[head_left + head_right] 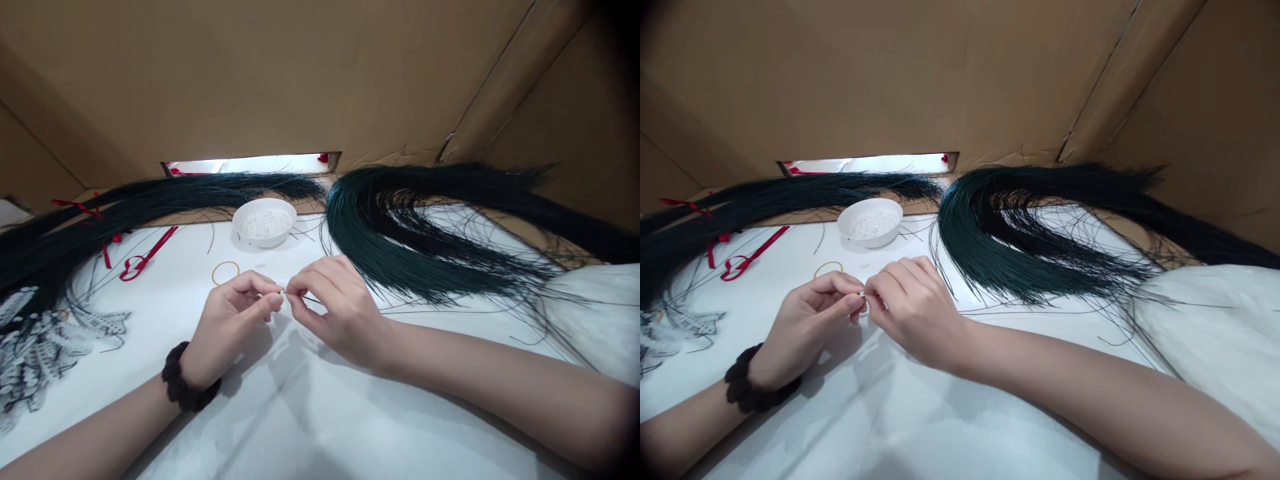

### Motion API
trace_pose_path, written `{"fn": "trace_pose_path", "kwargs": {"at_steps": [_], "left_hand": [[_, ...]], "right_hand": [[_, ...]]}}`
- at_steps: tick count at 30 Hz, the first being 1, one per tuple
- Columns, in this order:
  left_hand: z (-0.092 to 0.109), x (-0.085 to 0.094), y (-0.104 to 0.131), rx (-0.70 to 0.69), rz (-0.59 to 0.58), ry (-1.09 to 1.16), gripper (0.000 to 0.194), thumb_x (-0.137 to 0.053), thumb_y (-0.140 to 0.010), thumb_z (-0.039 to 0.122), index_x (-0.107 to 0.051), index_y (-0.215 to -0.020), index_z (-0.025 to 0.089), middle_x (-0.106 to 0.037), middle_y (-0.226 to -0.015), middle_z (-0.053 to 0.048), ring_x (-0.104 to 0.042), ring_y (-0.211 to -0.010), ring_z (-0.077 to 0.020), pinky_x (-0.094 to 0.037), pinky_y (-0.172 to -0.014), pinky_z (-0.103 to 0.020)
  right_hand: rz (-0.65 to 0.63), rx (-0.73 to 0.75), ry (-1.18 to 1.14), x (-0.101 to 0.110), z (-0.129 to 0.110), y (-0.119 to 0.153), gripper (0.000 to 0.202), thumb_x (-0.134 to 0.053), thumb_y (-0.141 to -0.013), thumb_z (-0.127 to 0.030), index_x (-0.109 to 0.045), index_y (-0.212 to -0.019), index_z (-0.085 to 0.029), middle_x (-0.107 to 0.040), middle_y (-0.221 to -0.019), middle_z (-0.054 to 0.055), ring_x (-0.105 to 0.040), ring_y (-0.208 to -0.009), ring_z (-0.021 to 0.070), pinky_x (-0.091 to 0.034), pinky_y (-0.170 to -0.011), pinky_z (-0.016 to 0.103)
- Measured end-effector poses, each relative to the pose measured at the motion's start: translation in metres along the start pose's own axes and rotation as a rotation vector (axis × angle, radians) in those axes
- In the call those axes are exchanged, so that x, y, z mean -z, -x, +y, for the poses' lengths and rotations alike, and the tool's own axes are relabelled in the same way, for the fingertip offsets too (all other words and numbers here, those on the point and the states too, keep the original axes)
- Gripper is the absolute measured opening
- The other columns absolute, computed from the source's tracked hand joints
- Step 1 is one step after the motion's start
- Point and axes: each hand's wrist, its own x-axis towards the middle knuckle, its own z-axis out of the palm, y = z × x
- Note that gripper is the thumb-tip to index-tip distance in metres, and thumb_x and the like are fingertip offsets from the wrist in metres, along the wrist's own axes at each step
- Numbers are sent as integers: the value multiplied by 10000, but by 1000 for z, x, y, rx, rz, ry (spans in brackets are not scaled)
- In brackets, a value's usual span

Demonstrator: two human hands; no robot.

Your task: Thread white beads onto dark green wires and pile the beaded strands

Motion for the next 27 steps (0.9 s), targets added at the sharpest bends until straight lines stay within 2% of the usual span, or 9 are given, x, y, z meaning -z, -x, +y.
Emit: {"fn": "trace_pose_path", "kwargs": {"at_steps": [7, 15, 19, 27], "left_hand": [[0, 0, 0, -38, 14, -22, 72, -585, -719, 220, -555, -675, 171, -566, -662, 21, -504, -599, -94, -408, -548, -204], [-2, 1, 2, -221, 36, -244, 19, -572, -737, 181, -565, -719, 178, -582, -724, 6, -535, -690, -116, -410, -643, -230], [-4, 2, 3, -278, 20, -281, 26, -552, -755, 167, -558, -735, 183, -579, -740, 9, -535, -712, -116, -409, -666, -235], [-5, 4, 5, -267, 54, -260, 29, -574, -745, 166, -570, -754, 194, -577, -740, 22, -531, -704, -98, -412, -642, -209]], "right_hand": [[-26, 31, 53, 2, -1, -1, 183, -430, -818, -159, -538, -672, -136, -576, -630, 26, -500, -634, 132, -321, -617, 283], [-94, 100, 124, 4, -1, 0, 193, -399, -813, -87, -521, -671, -134, -555, -643, 37, -480, -628, 137, -310, -632, 290], [-134, 132, 142, 4, 0, 2, 181, -391, -809, -57, -519, -699, -120, -552, -669, 50, -478, -652, 146, -311, -650, 297], [-120, 72, 13, 3, 1, 2, 148, -405, -833, -104, -535, -764, -105, -565, -722, 61, -481, -696, 151, -331, -669, 295]]}}
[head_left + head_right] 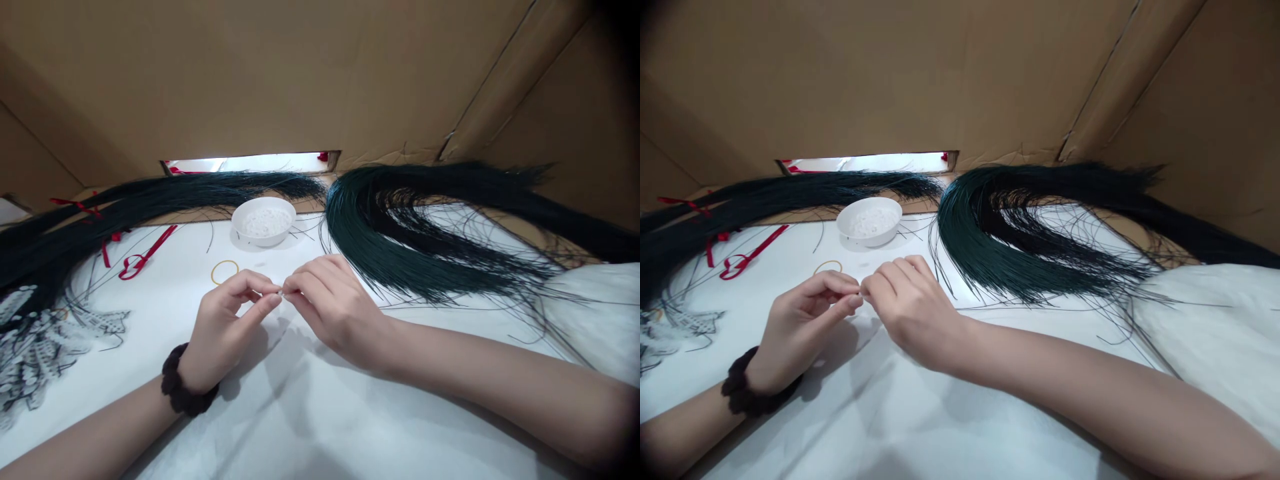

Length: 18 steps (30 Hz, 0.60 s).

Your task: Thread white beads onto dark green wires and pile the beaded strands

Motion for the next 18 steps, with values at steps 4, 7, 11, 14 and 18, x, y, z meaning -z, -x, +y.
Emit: {"fn": "trace_pose_path", "kwargs": {"at_steps": [4, 7, 11, 14, 18], "left_hand": [[1, 0, -3, 67, 6, 49, 12, -579, -743, 190, -579, -754, 189, -571, -725, 24, -532, -680, -95, -416, -625, -208], [2, 0, -4, 118, 8, 102, 23, -577, -741, 200, -575, -741, 178, -568, -715, 22, -529, -658, -93, -415, -599, -206], [2, 0, -6, 162, 9, 141, 32, -579, -736, 201, -572, -742, 171, -568, -709, 22, -521, -635, -88, -413, -567, -197], [1, 0, -6, 151, 11, 127, 29, -585, -732, 197, -572, -745, 175, -566, -719, 25, -525, -646, -86, -417, -569, -192], [-1, 0, -5, 90, 14, 55, 27, -592, -729, 196, -578, -750, 188, -567, -737, 28, -537, -681, -91, -428, -607, -197]], "right_hand": [[22, -19, -61, 1, 0, -2, 148, -416, -843, -146, -541, -773, -106, -579, -723, 63, -490, -708, 155, -347, -668, 289], [18, -15, -89, 2, 0, -4, 116, -433, -819, -122, -544, -788, -106, -585, -738, 67, -497, -716, 159, -359, -667, 291], [14, -25, -114, 2, 2, -6, 124, -425, -789, -71, -538, -813, -114, -580, -748, 67, -497, -721, 162, -368, -662, 294], [39, -38, -147, 2, 2, -5, 111, -414, -792, -66, -509, -810, -121, -566, -736, 58, -480, -696, 150, -372, -651, 284], [85, -25, -153, 1, 2, -4, 87, -404, -797, -73, -464, -778, -133, -533, -702, 46, -445, -656, 138, -371, -631, 267]]}}
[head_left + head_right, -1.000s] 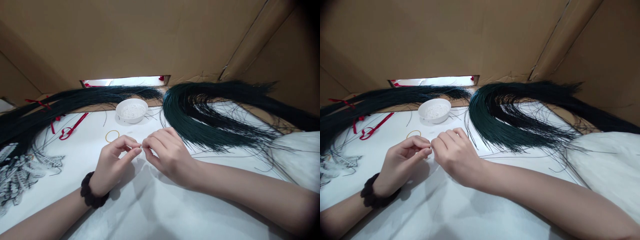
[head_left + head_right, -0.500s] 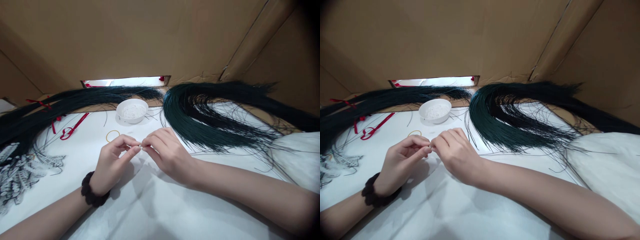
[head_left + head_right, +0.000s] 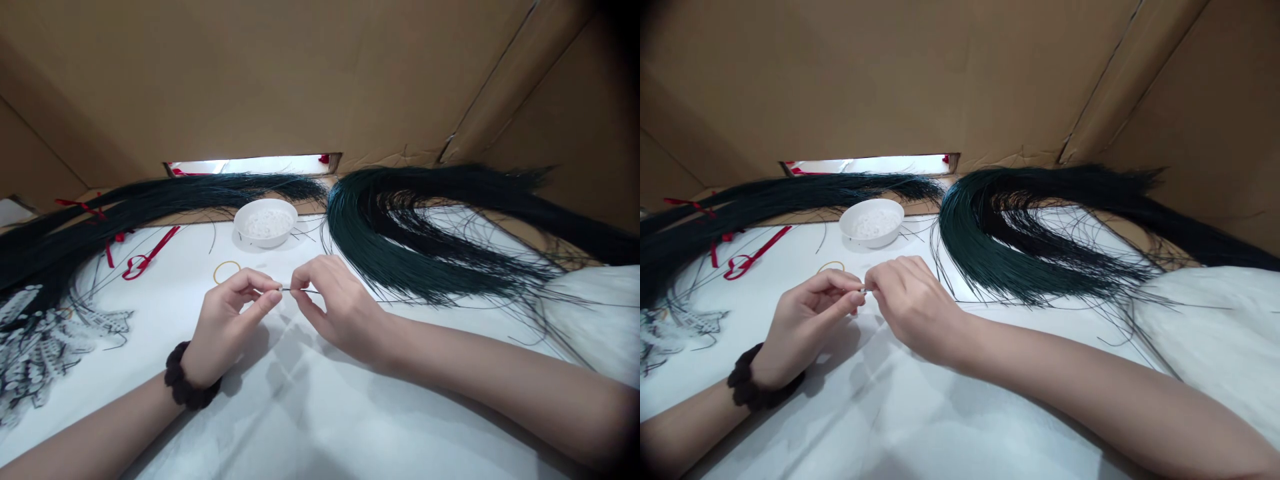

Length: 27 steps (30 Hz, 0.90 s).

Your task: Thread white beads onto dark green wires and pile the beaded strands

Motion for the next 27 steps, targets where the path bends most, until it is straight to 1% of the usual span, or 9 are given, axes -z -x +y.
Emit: {"fn": "trace_pose_path", "kwargs": {"at_steps": [3, 7, 12, 14, 17, 21, 24, 27], "left_hand": [[-2, 0, 1, -56, -1, -60, 33, -581, -740, 191, -580, -772, 195, -577, -744, 24, -544, -691, -95, -435, -632, -208], [-2, 0, 3, -167, -6, -142, 56, -554, -755, 171, -572, -804, 192, -590, -774, 7, -549, -719, -108, -445, -655, -229], [1, -2, 6, -313, 56, -313, 101, -524, -759, 133, -564, -835, 186, -588, -797, -1, -539, -705, -109, -449, -646, -241], [2, -3, 7, -348, 71, -369, 111, -521, -757, 127, -558, -845, 184, -588, -803, -1, -536, -695, -106, -448, -644, -241], [4, -4, 9, -366, 74, -420, 113, -534, -750, 132, -551, -849, 181, -584, -789, 4, -525, -661, -98, -445, -626, -236], [4, -4, 9, -367, 90, -423, 88, -527, -758, 136, -549, -828, 184, -580, -762, 10, -526, -652, -95, -444, -621, -230], [3, -3, 9, -336, 123, -419, 79, -534, -755, 156, -552, -824, 190, -583, -760, 14, -534, -652, -97, -446, -628, -229], [3, -2, 8, -264, 136, -406, 65, -530, -759, 180, -548, -821, 190, -581, -760, 11, -540, -667, -104, -451, -641, -232]], "right_hand": [[-5, 36, 20, 0, 0, 1, 95, -390, -811, -77, -456, -776, -137, -522, -696, 49, -442, -661, 143, -371, -631, 268], [-21, 72, 40, -1, 0, 3, 108, -378, -823, -69, -459, -791, -133, -519, -697, 54, -442, -666, 147, -372, -640, 270], [-16, 110, 81, -4, 3, 5, 96, -387, -839, -86, -462, -792, -123, -532, -699, 61, -436, -665, 146, -366, -643, 274], [-5, 115, 97, -5, 4, 7, 92, -388, -841, -92, -462, -795, -122, -539, -703, 63, -437, -669, 146, -365, -643, 277], [4, 124, 111, -7, 4, 8, 94, -379, -843, -98, -460, -802, -124, -544, -709, 63, -442, -668, 143, -363, -644, 282], [22, 137, 106, -7, 3, 7, 80, -391, -834, -107, -462, -807, -133, -559, -718, 58, -457, -661, 143, -365, -640, 282], [75, 79, 102, -7, 3, 5, 36, -439, -811, -131, -474, -801, -131, -575, -708, 58, -481, -665, 150, -373, -630, 279], [26, 7, 93, -7, 5, 3, 44, -468, -794, -135, -494, -758, -130, -583, -677, 47, -501, -651, 148, -375, -634, 278]]}}
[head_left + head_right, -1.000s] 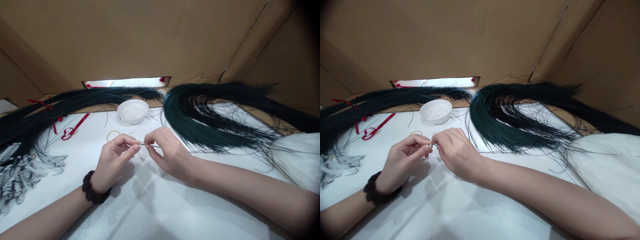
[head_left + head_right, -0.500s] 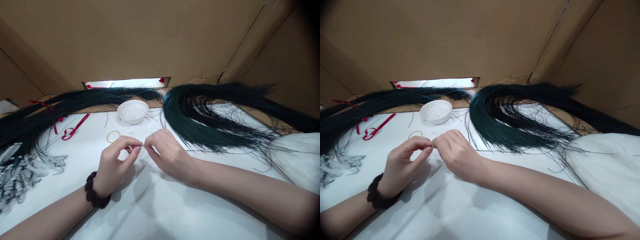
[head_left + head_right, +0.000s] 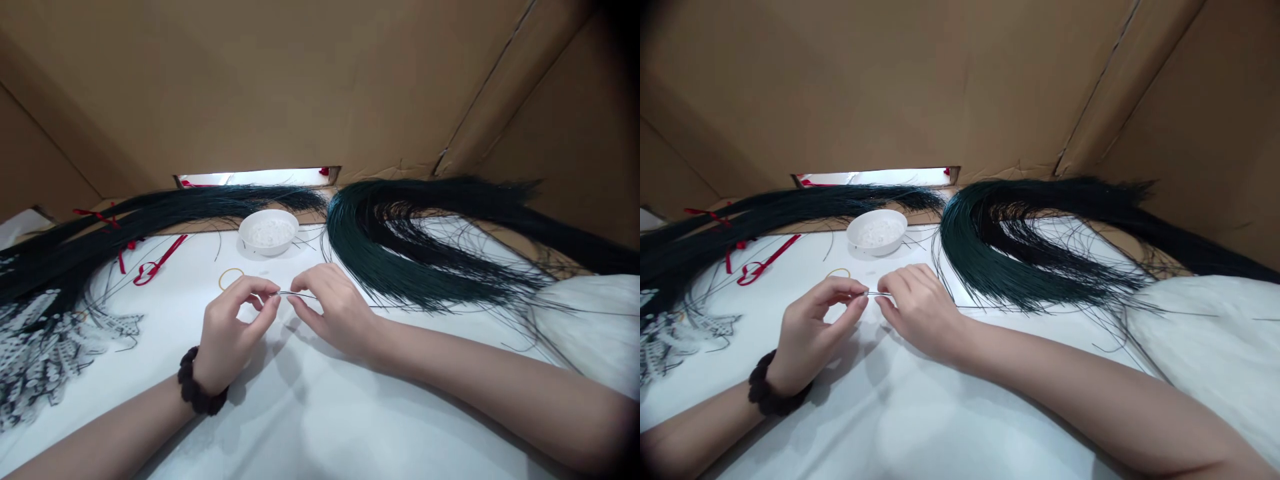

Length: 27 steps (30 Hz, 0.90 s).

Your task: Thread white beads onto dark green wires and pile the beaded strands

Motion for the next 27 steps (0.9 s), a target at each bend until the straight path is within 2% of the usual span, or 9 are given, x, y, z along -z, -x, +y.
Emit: {"fn": "trace_pose_path", "kwargs": {"at_steps": [4, 9, 11, 14, 17, 19, 22, 27], "left_hand": [[0, 0, -1, 39, -23, -2, 63, -512, -767, 191, -539, -824, 192, -581, -766, -2, -534, -674, -116, -453, -645, -246], [2, -1, -1, -12, -69, -14, 74, -499, -759, 162, -538, -817, 189, -587, -757, -6, -521, -647, -119, -441, -629, -250], [2, -1, -1, -16, -74, -16, 81, -497, -757, 153, -544, -815, 185, -591, -759, -6, -522, -651, -120, -437, -634, -248], [2, 0, -2, -13, -66, -15, 81, -501, -753, 151, -550, -811, 181, -589, -761, -8, -524, -670, -125, -431, -634, -248], [1, 0, -3, 14, -62, -3, 79, -497, -761, 162, -549, -818, 178, -580, -772, -11, -523, -690, -125, -430, -637, -247], [-1, 0, -4, 49, -59, 9, 78, -491, -769, 181, -545, -825, 176, -577, -786, -14, -524, -697, -126, -433, -636, -247], [-4, 0, -5, 77, -88, 15, 84, -479, -777, 198, -543, -827, 177, -577, -795, -17, -526, -697, -128, -435, -632, -253], [-3, 0, -5, 37, -185, -23, 103, -460, -784, 194, -553, -829, 189, -583, -778, -8, -519, -686, -130, -420, -638, -261]], "right_hand": [[-53, 20, 29, -1, 3, 0, 121, -440, -812, -128, -510, -713, -131, -576, -632, 33, -491, -611, 132, -370, -642, 276], [-39, 143, 84, -6, 6, 3, 175, -396, -839, -117, -509, -705, -123, -570, -622, 39, -483, -599, 128, -355, -628, 279], [-51, 133, 34, -7, 6, 3, 167, -402, -840, -128, -508, -710, -123, -574, -636, 42, -490, -615, 130, -359, -642, 282], [-122, -64, -168, -5, 7, 1, 114, -448, -828, -210, -511, -790, -122, -583, -703, 48, -511, -670, 133, -379, -661, 272], [-301, -364, -466, -2, 10, -3, 186, -388, -853, -272, -508, -853, -130, -580, -729, 37, -520, -672, 116, -395, -613, 228], [-414, -480, -588, -1, 14, -5, 252, -332, -869, -274, -529, -802, -131, -563, -679, 20, -508, -630, 102, -383, -574, 207], [-468, -526, -603, -3, 17, -5, 276, -359, -850, -278, -549, -719, -127, -513, -606, -3, -453, -573, 89, -344, -529, 194], [-446, -498, -578, -5, 14, -4, 271, -393, -836, -282, -564, -700, -121, -526, -622, 0, -420, -570, 84, -320, -529, 198]]}}
